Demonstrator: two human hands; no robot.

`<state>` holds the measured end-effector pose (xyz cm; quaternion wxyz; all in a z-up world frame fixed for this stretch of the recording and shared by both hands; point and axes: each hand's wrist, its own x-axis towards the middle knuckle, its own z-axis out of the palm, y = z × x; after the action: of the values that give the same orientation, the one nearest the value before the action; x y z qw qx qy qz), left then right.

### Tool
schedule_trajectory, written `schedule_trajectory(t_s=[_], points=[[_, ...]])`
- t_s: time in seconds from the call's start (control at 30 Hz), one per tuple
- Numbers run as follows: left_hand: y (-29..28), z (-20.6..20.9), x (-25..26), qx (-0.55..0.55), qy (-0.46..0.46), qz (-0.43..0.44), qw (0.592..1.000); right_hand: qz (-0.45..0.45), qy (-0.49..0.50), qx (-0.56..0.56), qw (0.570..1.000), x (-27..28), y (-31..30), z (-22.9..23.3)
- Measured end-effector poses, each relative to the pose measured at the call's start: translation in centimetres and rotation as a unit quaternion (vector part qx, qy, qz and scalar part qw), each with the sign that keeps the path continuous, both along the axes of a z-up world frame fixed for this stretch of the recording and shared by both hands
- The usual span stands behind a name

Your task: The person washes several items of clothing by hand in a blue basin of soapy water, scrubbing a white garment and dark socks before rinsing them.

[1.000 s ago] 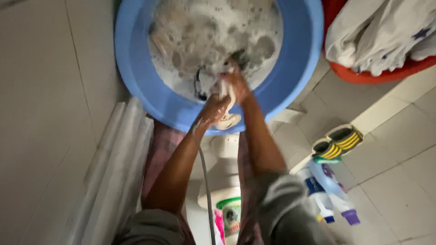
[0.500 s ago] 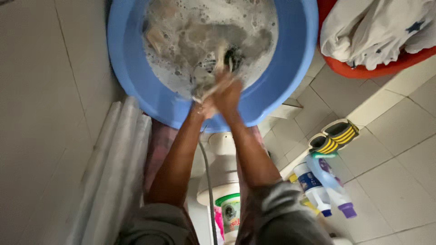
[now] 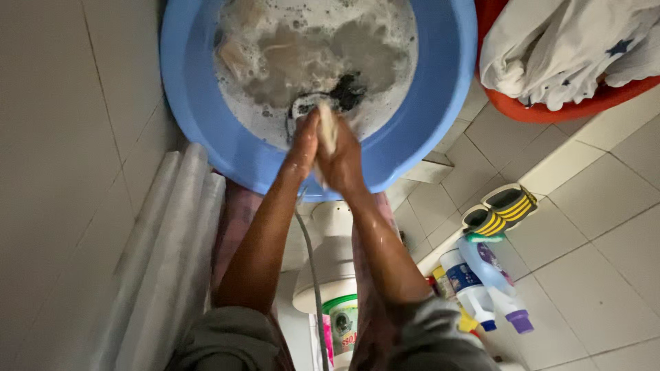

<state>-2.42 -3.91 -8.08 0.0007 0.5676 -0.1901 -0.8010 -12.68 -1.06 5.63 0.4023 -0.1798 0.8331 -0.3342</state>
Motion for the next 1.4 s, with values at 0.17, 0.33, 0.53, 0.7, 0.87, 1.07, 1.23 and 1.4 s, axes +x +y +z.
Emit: schedule_trajectory(t_s=[0.17,0.33,0.53,0.7,0.87,1.07,1.23,1.4], points=[[-0.8,0.2,1.2,-0.044,0.001,-0.141,0.989,0.115,-0.005,-0.01,0.993,2.2,1.3,2.2],[1.0,0.0,0.9,-0.087,-0.007,-0.165,0.982,0.028,0.05,0.012,0.998,0.0,1.0,-2.1],[0.2,1.4,1.4,-0.08,-0.001,-0.164,0.983,-0.042,-0.007,0.039,0.998,0.6,2.1,-4.4],[-2.8,4.1,0.0,-0.004,0.039,-0.018,0.999,-0.165,-0.156,0.006,0.974,0.6,4.3,-5.9],[-4.8,6.4,0.1,-0.031,0.083,-0.105,0.991,-0.413,-0.434,-0.143,0.788,0.7,4.4,-4.9],[-5.3,7.4,-0.8,-0.14,0.093,-0.11,0.98,-0.416,-0.434,-0.182,0.778,-1.3,5.2,-5.5],[-4.7,7.4,-1.7,-0.215,0.052,-0.11,0.969,-0.365,-0.389,-0.161,0.83,-1.7,5.1,-5.5],[-4.3,7.1,-1.4,-0.17,0.02,-0.078,0.982,-0.141,-0.025,-0.019,0.989,-0.4,0.1,-0.8]])
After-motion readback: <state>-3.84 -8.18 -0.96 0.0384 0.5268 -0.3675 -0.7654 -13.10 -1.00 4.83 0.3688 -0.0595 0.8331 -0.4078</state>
